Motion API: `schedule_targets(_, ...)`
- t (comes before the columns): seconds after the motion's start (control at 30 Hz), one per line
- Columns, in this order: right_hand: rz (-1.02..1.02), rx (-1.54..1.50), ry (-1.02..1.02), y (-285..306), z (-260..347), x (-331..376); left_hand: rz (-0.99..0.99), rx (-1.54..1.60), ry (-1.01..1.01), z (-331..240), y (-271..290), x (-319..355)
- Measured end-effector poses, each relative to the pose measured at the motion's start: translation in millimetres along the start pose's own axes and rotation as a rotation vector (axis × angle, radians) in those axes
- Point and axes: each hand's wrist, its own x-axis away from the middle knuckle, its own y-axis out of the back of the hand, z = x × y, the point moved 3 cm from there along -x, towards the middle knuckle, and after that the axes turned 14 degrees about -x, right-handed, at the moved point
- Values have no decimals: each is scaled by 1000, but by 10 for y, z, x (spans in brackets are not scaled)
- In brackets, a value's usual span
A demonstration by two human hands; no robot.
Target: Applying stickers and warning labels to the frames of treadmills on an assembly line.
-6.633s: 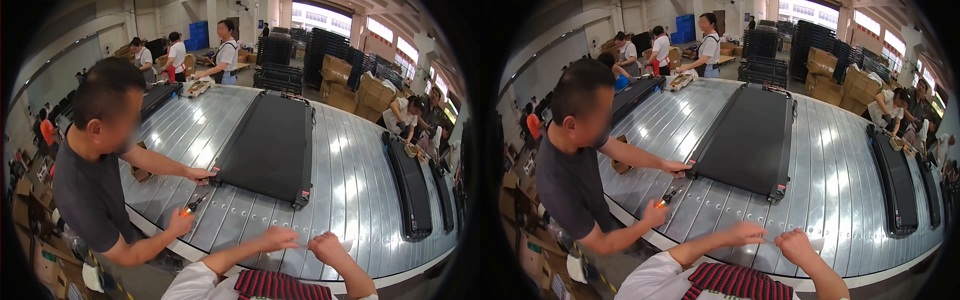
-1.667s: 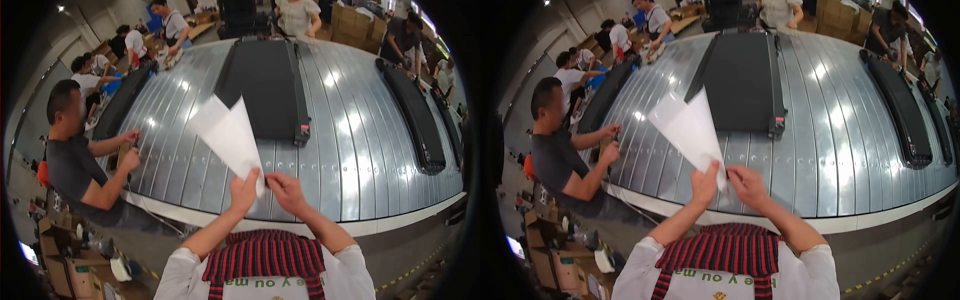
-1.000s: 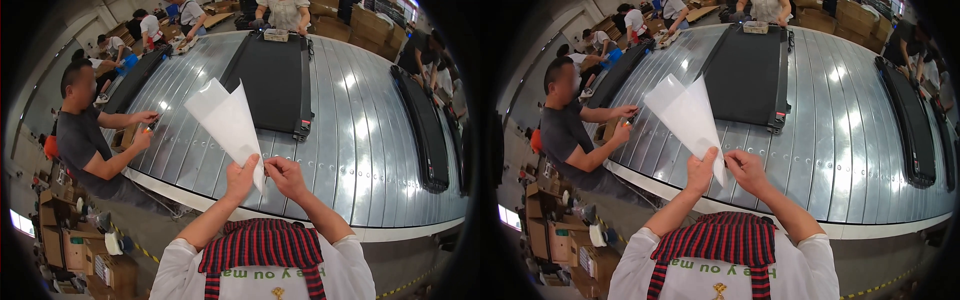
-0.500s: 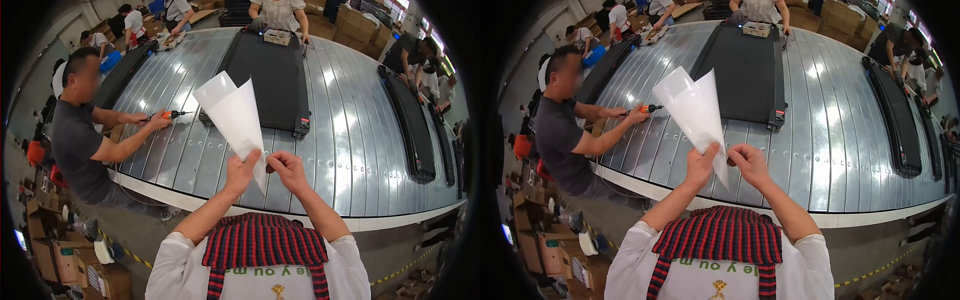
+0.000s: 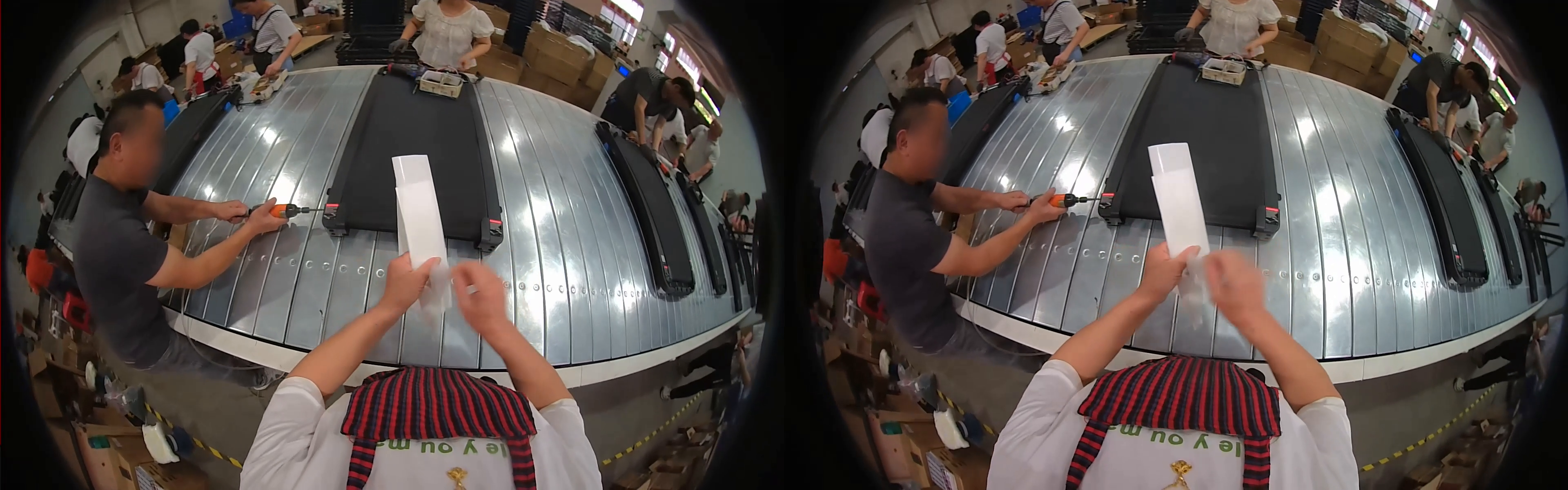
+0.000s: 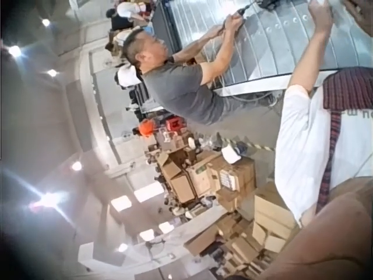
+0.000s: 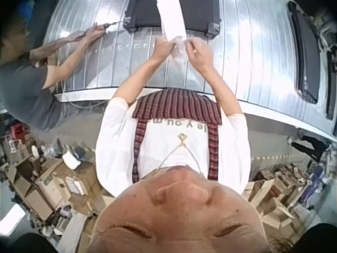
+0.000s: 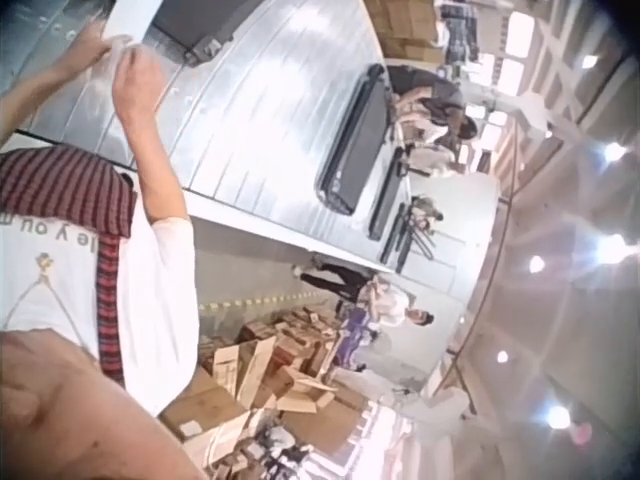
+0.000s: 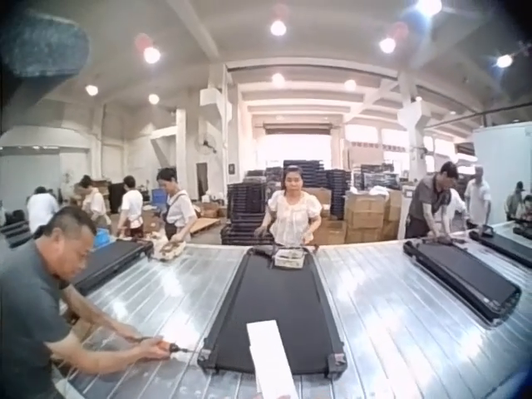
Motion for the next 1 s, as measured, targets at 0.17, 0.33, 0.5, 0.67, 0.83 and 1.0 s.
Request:
schedule_targets(0.17, 250, -291, -103, -136, 320, -211, 178, 416, 86, 128, 22, -148)
schedule_targets(0.33, 315, -76, -9, -222, 201, -379, 268, 64, -41, 211, 146, -177)
schedule_targets(0.5, 372, -85, 45, -358, 213, -302, 286, 100, -205, 312, 129, -93)
schedule_targets(0.67, 413, -165, -5, -339, 302, -205, 351, 137, -267, 235, 196, 65)
schedule_targets(0.83, 353, -298, -132, -191, 217, 56, 295, -1, -80, 165, 159, 160)
schedule_targets(1.0, 197, -349, -128, -74, 195, 164, 374, -16, -121, 16, 24, 266)
